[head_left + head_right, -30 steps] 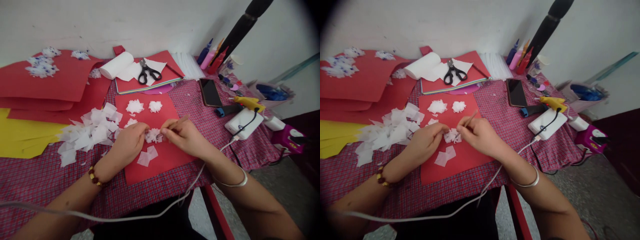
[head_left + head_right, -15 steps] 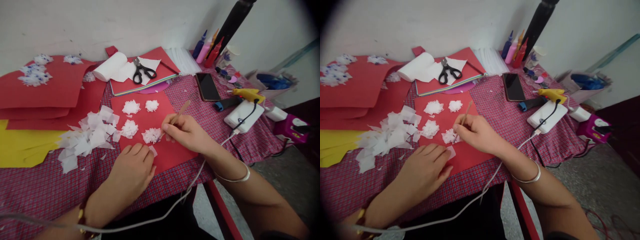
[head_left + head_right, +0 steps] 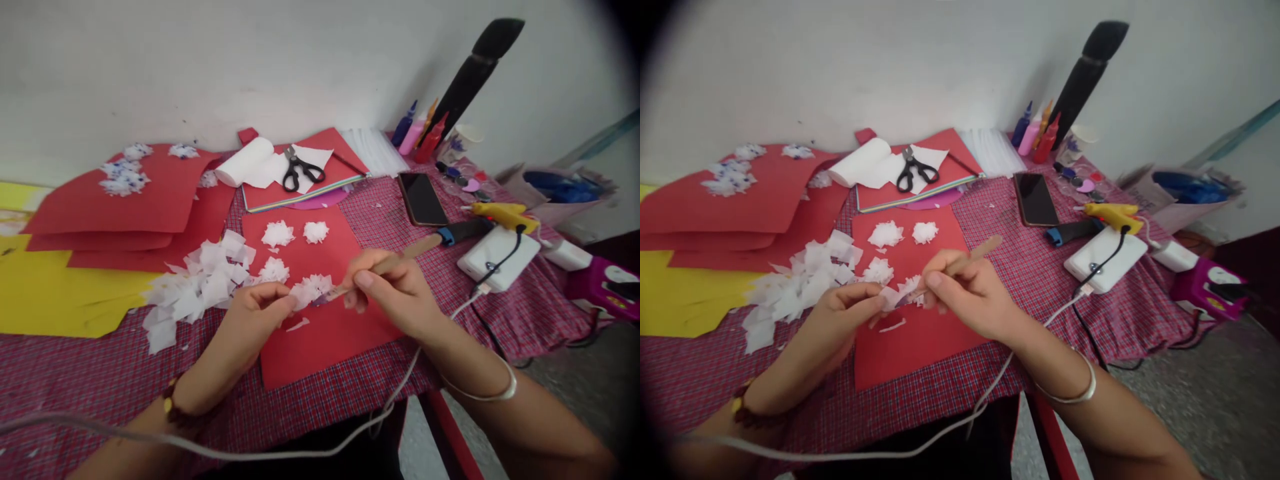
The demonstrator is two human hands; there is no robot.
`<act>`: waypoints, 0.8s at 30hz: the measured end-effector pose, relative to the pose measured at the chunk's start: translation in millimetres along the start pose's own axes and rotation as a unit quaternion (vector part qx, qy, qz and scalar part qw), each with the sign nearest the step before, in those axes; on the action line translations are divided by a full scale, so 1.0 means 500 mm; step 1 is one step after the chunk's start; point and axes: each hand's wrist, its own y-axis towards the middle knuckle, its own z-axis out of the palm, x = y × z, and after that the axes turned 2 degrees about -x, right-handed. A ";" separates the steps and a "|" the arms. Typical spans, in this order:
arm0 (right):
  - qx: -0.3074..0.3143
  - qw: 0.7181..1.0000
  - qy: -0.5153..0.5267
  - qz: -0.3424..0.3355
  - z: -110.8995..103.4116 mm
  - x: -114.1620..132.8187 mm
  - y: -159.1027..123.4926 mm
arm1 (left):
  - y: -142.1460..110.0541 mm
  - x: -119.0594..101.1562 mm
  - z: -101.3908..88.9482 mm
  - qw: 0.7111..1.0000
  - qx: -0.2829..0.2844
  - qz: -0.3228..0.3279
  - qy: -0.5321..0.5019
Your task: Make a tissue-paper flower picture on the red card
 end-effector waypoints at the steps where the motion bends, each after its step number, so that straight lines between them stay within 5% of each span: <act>1: 0.003 1.000 -0.004 -0.006 0.003 0.000 -0.001 | 0.002 0.000 0.000 0.999 -0.002 -0.020 -0.038; 6: 0.005 0.998 -0.029 -0.051 0.013 -0.007 -0.004 | 0.004 0.002 0.003 0.996 -0.008 -0.066 -0.053; 13: -0.006 0.998 -0.021 -0.054 0.009 -0.009 -0.002 | 0.000 -0.001 -0.010 0.999 -0.020 0.026 0.042; 24: -0.027 0.998 0.010 -0.048 0.012 -0.018 0.000 | 0.009 -0.003 -0.006 0.957 0.046 -0.109 -0.265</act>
